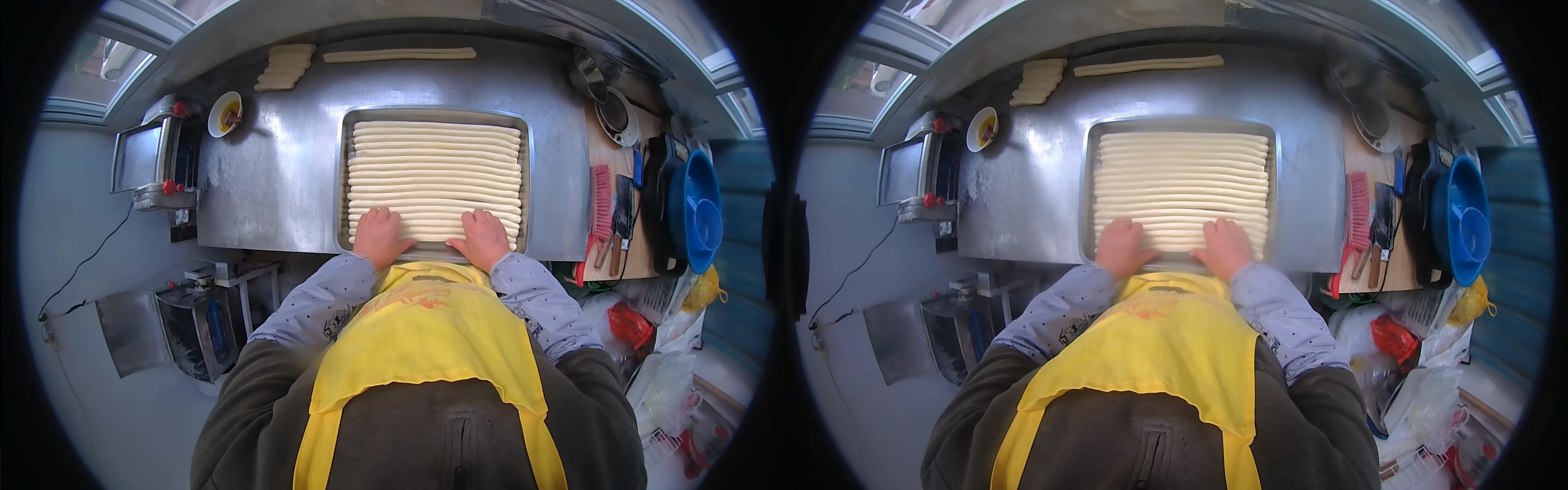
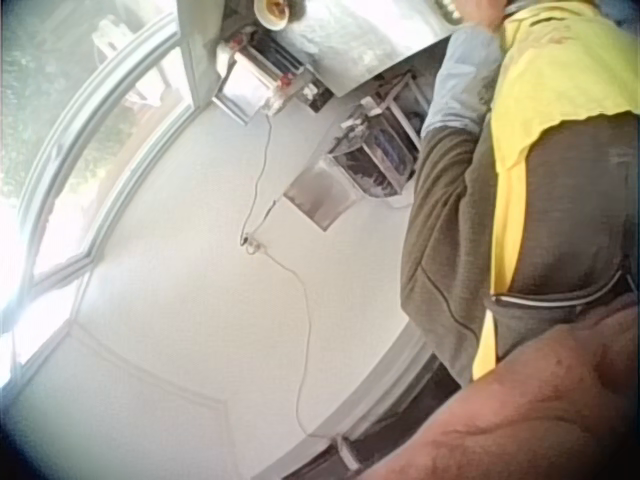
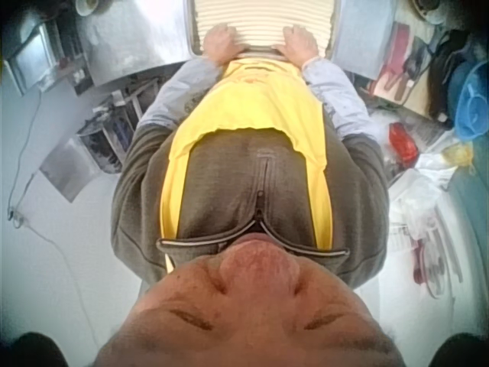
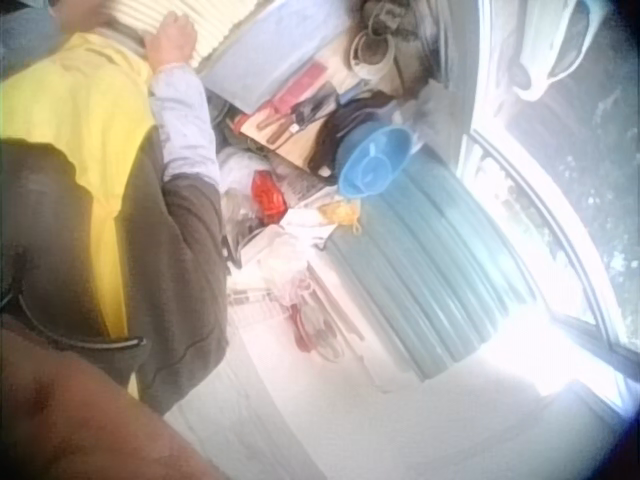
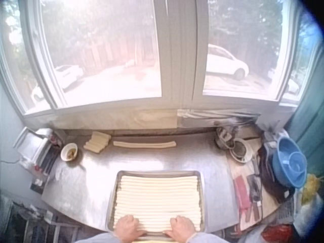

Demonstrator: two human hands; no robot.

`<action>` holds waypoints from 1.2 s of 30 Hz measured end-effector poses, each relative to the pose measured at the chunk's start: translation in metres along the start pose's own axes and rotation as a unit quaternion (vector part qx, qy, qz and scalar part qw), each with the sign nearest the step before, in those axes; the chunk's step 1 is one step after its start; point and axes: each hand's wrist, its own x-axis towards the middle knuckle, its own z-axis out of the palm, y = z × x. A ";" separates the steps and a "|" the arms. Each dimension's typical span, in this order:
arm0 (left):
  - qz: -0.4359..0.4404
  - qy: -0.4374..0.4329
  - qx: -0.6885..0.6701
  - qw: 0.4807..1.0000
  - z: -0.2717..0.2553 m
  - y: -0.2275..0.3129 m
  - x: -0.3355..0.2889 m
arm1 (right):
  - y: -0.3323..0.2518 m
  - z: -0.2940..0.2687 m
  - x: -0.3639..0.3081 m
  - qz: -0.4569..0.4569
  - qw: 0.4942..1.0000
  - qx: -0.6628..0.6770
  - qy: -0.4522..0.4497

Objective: The person arranges long dough sticks on a metal baking tray, then brushes them with a yellow liquid using a pastry brush. The person continues to roll additional dough sticks on the countertop and places them on the tray.

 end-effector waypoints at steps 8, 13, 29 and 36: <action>-0.026 -0.038 0.057 0.997 -0.031 -0.056 -0.030 | 0.044 -0.016 -0.037 0.028 0.998 0.010 0.055; -0.001 -0.069 0.049 0.996 -0.045 -0.057 -0.024 | 0.046 -0.020 -0.039 0.036 0.999 0.017 0.026; -0.027 -0.035 0.097 0.994 -0.027 -0.067 0.065 | 0.052 -0.011 -0.025 0.000 0.992 0.035 0.125; -0.035 -0.014 0.106 0.994 -0.033 -0.072 0.067 | 0.054 -0.009 -0.022 0.000 0.992 0.029 0.122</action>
